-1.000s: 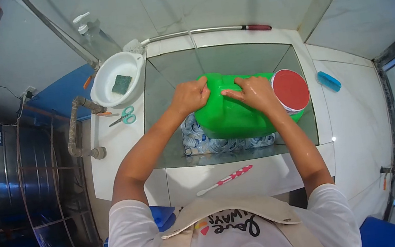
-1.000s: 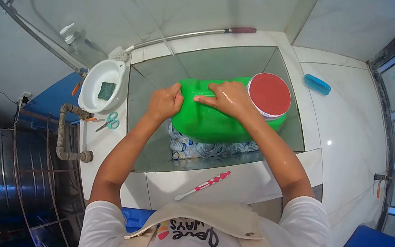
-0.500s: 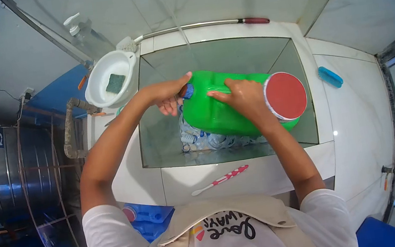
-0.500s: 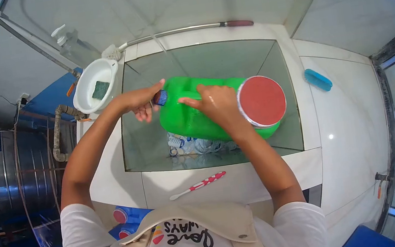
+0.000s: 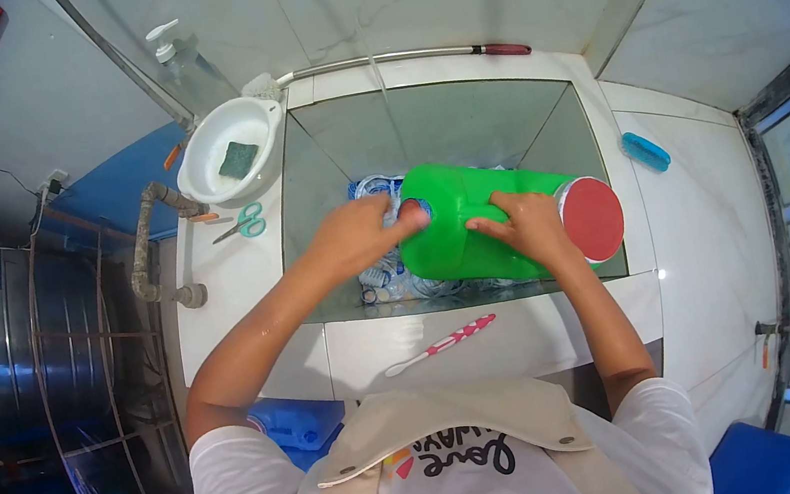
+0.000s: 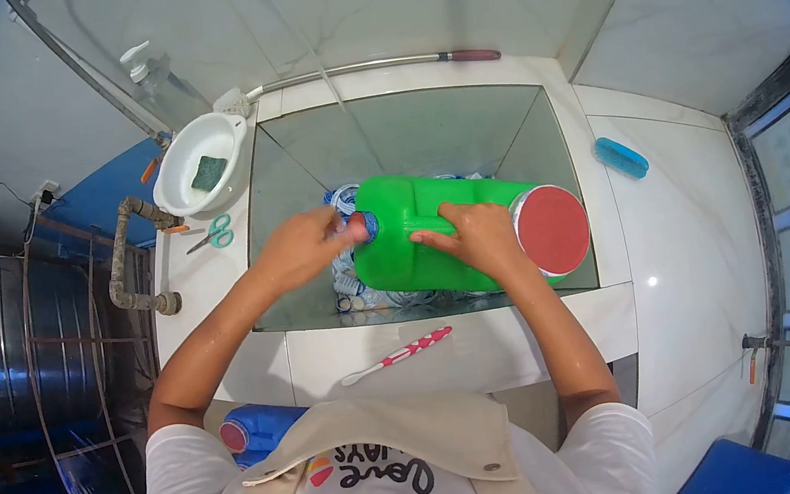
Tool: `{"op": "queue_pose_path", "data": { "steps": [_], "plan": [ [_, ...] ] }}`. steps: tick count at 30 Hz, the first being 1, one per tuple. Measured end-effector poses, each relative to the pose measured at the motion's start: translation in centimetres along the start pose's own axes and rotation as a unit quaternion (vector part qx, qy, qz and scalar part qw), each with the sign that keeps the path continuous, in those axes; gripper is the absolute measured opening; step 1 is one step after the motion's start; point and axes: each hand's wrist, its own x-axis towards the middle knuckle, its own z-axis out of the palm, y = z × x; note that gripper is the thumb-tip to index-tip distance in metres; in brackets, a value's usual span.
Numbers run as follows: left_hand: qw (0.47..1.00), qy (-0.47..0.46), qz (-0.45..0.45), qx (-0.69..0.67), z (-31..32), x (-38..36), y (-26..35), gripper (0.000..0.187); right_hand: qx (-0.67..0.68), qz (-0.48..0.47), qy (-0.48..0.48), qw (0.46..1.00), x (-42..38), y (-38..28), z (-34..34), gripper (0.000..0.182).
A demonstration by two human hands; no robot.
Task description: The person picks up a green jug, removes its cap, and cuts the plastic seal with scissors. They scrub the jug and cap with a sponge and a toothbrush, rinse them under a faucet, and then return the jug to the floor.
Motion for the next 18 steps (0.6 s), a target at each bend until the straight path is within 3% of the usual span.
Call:
{"op": "queue_pose_path", "data": {
  "steps": [1, 2, 4, 5, 6, 7, 8, 9, 10, 12, 13, 14, 16, 18],
  "plan": [
    [0.961, 0.216, 0.173, 0.000, 0.8, -0.3, 0.2, 0.045, -0.001, -0.001, 0.001, 1.000, -0.2, 0.0, -0.2, 0.052],
    [0.961, 0.217, 0.173, -0.001, 1.4, -0.2, 0.1, 0.045, 0.015, 0.009, -0.009, 1.000, -0.4, 0.0, -0.3, 0.052],
    [0.960, 0.090, 0.265, -0.008, 2.6, 0.2, -0.1, 0.047, 0.030, 0.015, -0.019, 0.999, -1.0, 0.0, -0.9, 0.052],
    [0.960, 0.094, 0.265, -0.007, 2.2, 0.2, 0.6, 0.047, 0.022, 0.034, -0.087, 0.995, -1.3, -0.2, -1.6, 0.048],
    [0.984, 0.007, 0.169, -0.058, 1.7, 0.1, 1.1, 0.044, 0.013, 0.055, -0.153, 0.987, -1.6, -0.3, -2.3, 0.046],
    [0.988, -0.081, 0.068, -0.110, 1.4, 0.1, 1.7, 0.041, 0.012, 0.054, -0.152, 0.987, -2.0, -0.3, -2.8, 0.046],
    [0.988, -0.079, 0.067, -0.112, 1.5, 0.0, 2.1, 0.041, 0.044, 0.055, -0.177, 0.982, -2.3, -0.2, -3.3, 0.048],
    [0.962, -0.133, -0.072, -0.227, 1.6, 0.0, 2.4, 0.037, 0.077, 0.055, -0.200, 0.975, -2.4, 0.0, -3.8, 0.050],
    [0.901, -0.180, -0.210, -0.333, 1.4, -0.1, 2.5, 0.033, 0.078, 0.049, -0.200, 0.975, -2.4, 0.5, -4.4, 0.050],
    [0.910, -0.166, -0.204, -0.320, 1.0, -0.9, 3.0, 0.031, 0.065, 0.044, -0.286, 0.955, -2.2, 0.6, -5.7, 0.056],
    [0.918, -0.156, -0.193, -0.308, 1.1, -1.6, 3.1, 0.029, 0.031, 0.075, -0.340, 0.937, -1.6, -0.1, -6.5, 0.050],
    [0.917, -0.152, -0.199, -0.312, 1.8, -2.0, 2.6, 0.029, 0.031, 0.068, -0.345, 0.936, -1.4, -0.5, -7.0, 0.050],
    [0.908, 0.081, -0.095, -0.400, 2.9, -2.1, 1.1, 0.031, -0.048, 0.114, -0.403, 0.907, -0.5, -0.9, -7.8, 0.042],
    [0.879, 0.124, -0.148, -0.436, 1.2, -3.0, -1.1, 0.031, -0.085, 0.077, -0.380, 0.918, 1.3, -2.2, -7.7, 0.032]
  ]
}}
